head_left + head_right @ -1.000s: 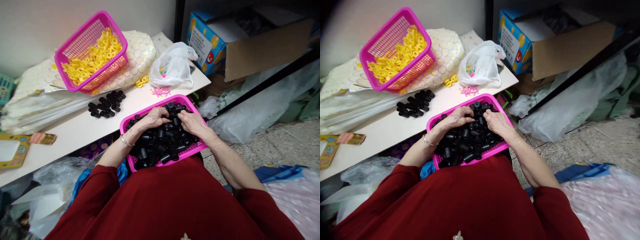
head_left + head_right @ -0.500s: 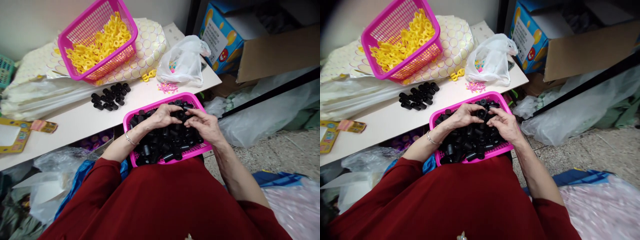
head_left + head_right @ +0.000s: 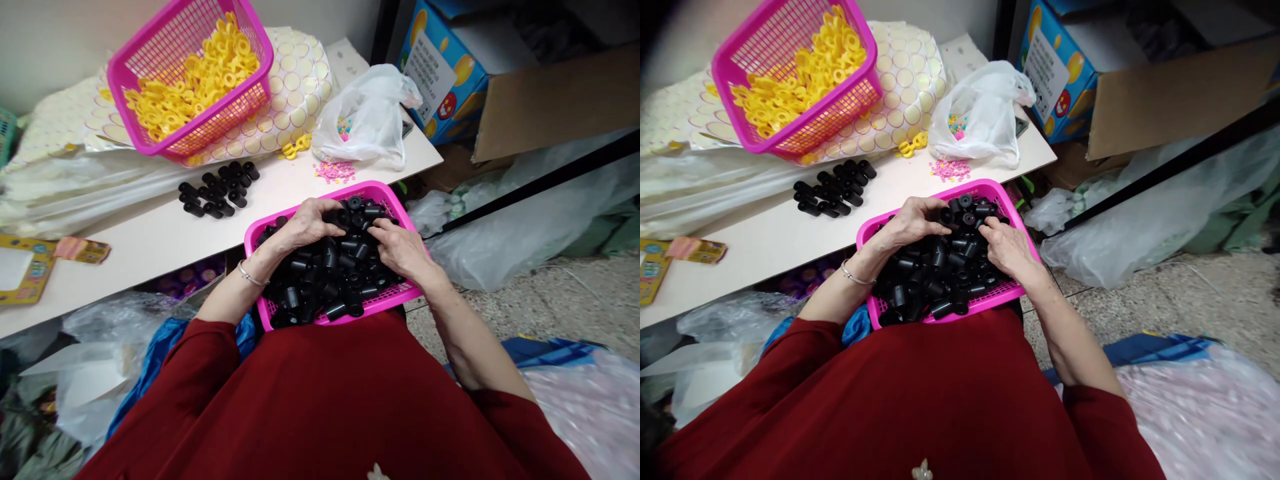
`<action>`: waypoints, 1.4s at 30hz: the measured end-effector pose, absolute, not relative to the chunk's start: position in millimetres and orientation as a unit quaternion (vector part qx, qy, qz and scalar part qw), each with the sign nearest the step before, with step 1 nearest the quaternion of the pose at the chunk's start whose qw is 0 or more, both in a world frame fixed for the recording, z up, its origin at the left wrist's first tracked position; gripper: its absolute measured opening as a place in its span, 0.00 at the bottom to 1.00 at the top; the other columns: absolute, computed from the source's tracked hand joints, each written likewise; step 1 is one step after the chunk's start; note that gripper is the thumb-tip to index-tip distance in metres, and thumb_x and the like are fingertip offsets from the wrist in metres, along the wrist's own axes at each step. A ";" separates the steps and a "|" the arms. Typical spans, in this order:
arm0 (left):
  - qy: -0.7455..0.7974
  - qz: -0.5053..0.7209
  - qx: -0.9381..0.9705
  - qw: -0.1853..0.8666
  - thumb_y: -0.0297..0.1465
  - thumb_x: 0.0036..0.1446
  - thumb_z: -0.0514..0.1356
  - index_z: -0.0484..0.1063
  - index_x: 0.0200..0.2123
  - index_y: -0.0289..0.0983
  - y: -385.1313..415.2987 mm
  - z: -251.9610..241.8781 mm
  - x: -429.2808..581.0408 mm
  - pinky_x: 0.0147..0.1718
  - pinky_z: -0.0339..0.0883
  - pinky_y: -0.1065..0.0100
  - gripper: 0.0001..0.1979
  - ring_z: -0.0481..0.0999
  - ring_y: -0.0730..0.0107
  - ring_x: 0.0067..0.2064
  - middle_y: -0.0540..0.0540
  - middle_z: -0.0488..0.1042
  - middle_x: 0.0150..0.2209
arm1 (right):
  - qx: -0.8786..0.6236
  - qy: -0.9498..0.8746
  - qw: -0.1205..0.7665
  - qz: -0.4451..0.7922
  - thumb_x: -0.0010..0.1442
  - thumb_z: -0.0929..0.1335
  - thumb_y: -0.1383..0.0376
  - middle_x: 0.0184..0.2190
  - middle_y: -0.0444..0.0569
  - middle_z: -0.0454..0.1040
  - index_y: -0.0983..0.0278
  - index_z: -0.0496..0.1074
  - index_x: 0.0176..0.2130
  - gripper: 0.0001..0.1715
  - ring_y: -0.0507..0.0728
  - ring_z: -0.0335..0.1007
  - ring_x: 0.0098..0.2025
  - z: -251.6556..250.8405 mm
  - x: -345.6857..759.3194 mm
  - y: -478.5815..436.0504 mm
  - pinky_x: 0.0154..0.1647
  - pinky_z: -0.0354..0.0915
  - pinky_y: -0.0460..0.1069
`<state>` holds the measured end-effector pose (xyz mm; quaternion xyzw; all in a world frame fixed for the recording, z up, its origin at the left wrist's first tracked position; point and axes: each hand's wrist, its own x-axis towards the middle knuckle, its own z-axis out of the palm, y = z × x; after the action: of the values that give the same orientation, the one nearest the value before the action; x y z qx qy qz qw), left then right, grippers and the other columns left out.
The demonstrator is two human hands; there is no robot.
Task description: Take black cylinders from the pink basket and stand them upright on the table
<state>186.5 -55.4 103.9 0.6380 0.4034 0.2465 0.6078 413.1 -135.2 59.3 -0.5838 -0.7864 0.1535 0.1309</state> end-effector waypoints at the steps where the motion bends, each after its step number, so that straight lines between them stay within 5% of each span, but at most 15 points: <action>1: 0.403 0.238 0.643 0.606 0.25 0.36 0.71 0.78 0.33 0.31 -56.5 104.3 187.9 0.33 0.63 0.71 0.16 0.71 0.74 0.31 0.53 0.73 0.27 | -0.584 -0.793 0.099 0.143 0.57 0.61 0.74 0.47 0.54 0.77 0.62 0.77 0.44 0.21 0.60 0.75 0.39 60.3 412.9 -135.3 0.33 0.65 0.53; 3: 0.400 0.222 0.656 0.600 0.26 0.37 0.71 0.79 0.34 0.31 -58.9 104.8 190.7 0.33 0.63 0.71 0.15 0.71 0.73 0.31 0.53 0.73 0.28 | -0.582 -0.792 0.110 0.149 0.59 0.62 0.72 0.45 0.53 0.77 0.62 0.75 0.41 0.15 0.60 0.74 0.37 60.0 413.8 -135.0 0.32 0.64 0.52; 6: 0.381 0.204 0.685 0.586 0.27 0.39 0.70 0.80 0.37 0.32 -62.8 104.6 194.3 0.35 0.65 0.69 0.17 0.73 0.70 0.34 0.52 0.76 0.31 | -0.563 -0.739 0.289 0.233 0.59 0.68 0.65 0.41 0.50 0.76 0.60 0.75 0.42 0.10 0.58 0.72 0.35 57.6 416.2 -135.9 0.32 0.66 0.52; 10: 0.367 0.174 0.735 0.542 0.29 0.40 0.70 0.80 0.38 0.33 -66.7 102.3 199.8 0.39 0.67 0.66 0.17 0.75 0.65 0.37 0.51 0.77 0.31 | -0.519 -0.565 0.496 0.407 0.56 0.74 0.57 0.26 0.41 0.70 0.58 0.76 0.46 0.18 0.52 0.63 0.24 62.4 414.4 -143.7 0.26 0.65 0.50; 14: 0.366 0.165 0.755 0.519 0.32 0.40 0.72 0.80 0.36 0.33 -69.0 101.5 206.4 0.40 0.65 0.64 0.17 0.74 0.65 0.37 0.52 0.76 0.30 | -0.469 -0.433 0.572 0.515 0.51 0.79 0.54 0.31 0.43 0.77 0.57 0.78 0.46 0.23 0.51 0.67 0.24 74.4 406.3 -153.6 0.28 0.70 0.50; 22: 0.352 0.147 0.767 0.516 0.34 0.39 0.72 0.79 0.31 0.33 -72.4 111.0 212.1 0.34 0.60 0.68 0.14 0.70 0.69 0.33 0.53 0.70 0.26 | -0.470 -0.419 0.573 0.524 0.49 0.79 0.52 0.30 0.43 0.78 0.58 0.77 0.42 0.23 0.52 0.73 0.25 75.9 393.8 -160.8 0.29 0.75 0.51; 26: 0.355 0.166 0.756 0.524 0.34 0.38 0.73 0.79 0.31 0.34 -71.1 107.3 210.4 0.37 0.61 0.67 0.15 0.71 0.67 0.34 0.54 0.71 0.26 | -0.475 -0.414 0.595 0.499 0.52 0.77 0.52 0.42 0.49 0.82 0.59 0.73 0.41 0.21 0.53 0.77 0.28 78.3 394.9 -162.2 0.35 0.79 0.54; 29: 0.364 0.178 0.743 0.533 0.34 0.37 0.74 0.79 0.31 0.34 -70.9 105.7 208.5 0.38 0.62 0.66 0.16 0.71 0.66 0.36 0.53 0.71 0.27 | -0.475 -0.402 0.602 0.501 0.49 0.79 0.55 0.36 0.46 0.81 0.59 0.72 0.39 0.22 0.56 0.80 0.32 78.6 399.4 -162.1 0.40 0.79 0.57; 38: 0.343 0.189 0.749 0.534 0.31 0.38 0.73 0.80 0.33 0.34 -73.4 111.9 205.8 0.39 0.63 0.66 0.15 0.73 0.66 0.37 0.52 0.75 0.30 | -0.529 -0.566 0.506 0.379 0.52 0.77 0.55 0.43 0.49 0.75 0.58 0.78 0.40 0.17 0.58 0.75 0.43 81.7 398.4 -162.8 0.41 0.75 0.54; 42: 0.339 0.174 0.774 0.506 0.30 0.38 0.73 0.81 0.33 0.35 -73.6 116.3 206.4 0.41 0.64 0.66 0.14 0.74 0.65 0.38 0.51 0.76 0.32 | -0.533 -0.650 0.449 0.304 0.57 0.74 0.57 0.39 0.49 0.78 0.57 0.79 0.41 0.12 0.58 0.74 0.40 91.7 401.1 -163.8 0.40 0.74 0.54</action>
<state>206.4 -73.6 116.3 0.7739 0.3386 0.1742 0.5060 401.1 -163.8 91.7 -0.5326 -0.6495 0.3043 0.4493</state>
